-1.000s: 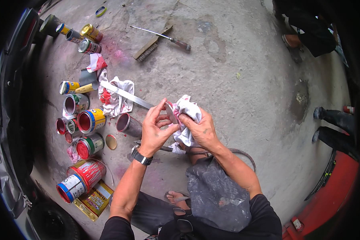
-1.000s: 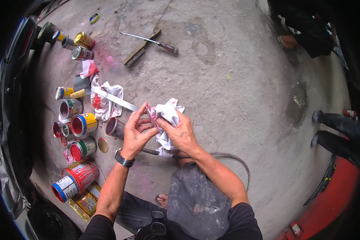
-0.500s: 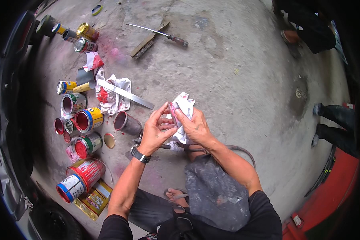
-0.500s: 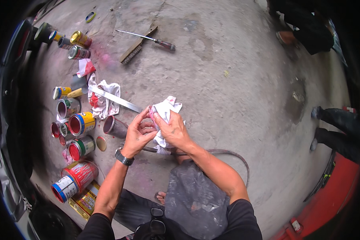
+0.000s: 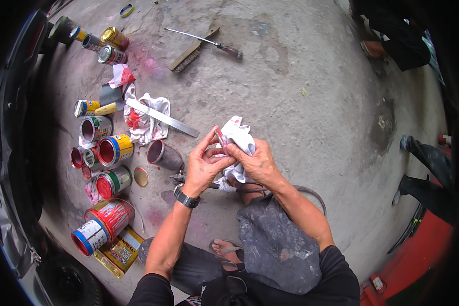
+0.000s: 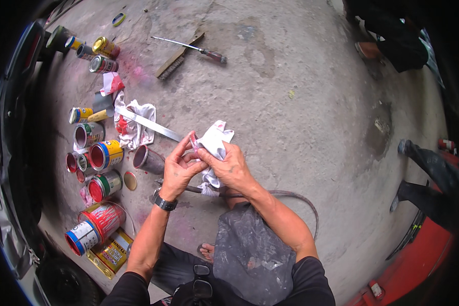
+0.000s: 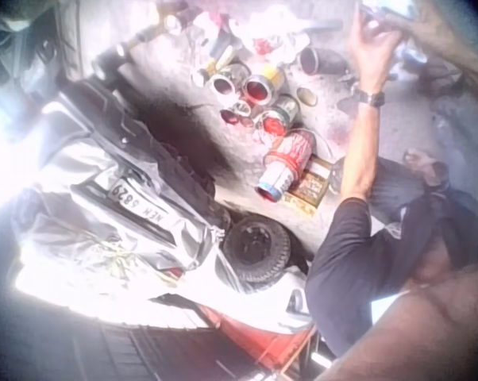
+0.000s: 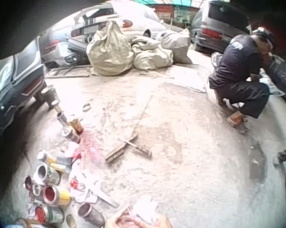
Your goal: The person cleans a paint spray gun cup with a cloth, then pours a liquid from a yellow can into the cup. They attach the cup to the spray gun, test the spray, and finally stir a can of red paint with a metal stick.
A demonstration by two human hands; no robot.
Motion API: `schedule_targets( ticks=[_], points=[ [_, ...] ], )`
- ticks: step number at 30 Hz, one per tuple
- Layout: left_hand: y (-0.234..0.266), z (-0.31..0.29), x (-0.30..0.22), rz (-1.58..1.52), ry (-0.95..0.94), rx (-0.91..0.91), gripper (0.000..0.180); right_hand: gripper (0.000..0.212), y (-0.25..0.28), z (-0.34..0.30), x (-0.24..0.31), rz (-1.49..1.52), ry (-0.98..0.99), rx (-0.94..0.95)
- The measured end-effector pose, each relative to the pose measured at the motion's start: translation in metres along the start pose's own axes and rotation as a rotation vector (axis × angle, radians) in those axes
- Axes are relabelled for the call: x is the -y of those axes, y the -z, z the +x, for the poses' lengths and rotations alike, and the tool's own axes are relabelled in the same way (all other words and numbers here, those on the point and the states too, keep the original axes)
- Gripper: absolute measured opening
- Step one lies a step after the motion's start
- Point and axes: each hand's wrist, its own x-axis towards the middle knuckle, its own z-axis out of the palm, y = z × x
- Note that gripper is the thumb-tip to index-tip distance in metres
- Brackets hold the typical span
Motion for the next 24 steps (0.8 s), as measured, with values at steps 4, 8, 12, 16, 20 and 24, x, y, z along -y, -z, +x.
schedule_targets(
  ticks=[4, 8, 12, 16, 20, 24],
  points=[
    [0.0, 0.002, 0.005, 0.316, -0.191, 0.014, 0.087, 0.023, -0.005, 0.001, 0.007, -0.085, 0.033, -0.082],
    [0.003, -0.002, 0.007, 0.614, -0.317, -0.001, 0.086, 0.024, -0.001, 0.012, 0.007, -0.145, -0.004, -0.066],
    [0.012, 0.005, 0.011, 0.347, -0.129, -0.039, 0.086, 0.026, -0.004, 0.0, 0.0, -0.176, 0.064, -0.051],
    [0.004, -0.001, 0.013, 0.635, -0.325, -0.032, 0.086, 0.028, -0.001, 0.008, -0.013, -0.145, -0.03, -0.097],
    [0.007, 0.001, 0.018, 0.688, -0.347, -0.014, 0.089, 0.031, -0.002, 0.019, -0.015, -0.196, 0.006, -0.137],
    [0.012, -0.002, 0.02, 0.559, -0.245, -0.06, 0.09, 0.034, -0.008, 0.0, -0.025, -0.187, 0.134, -0.162]
  ],
)
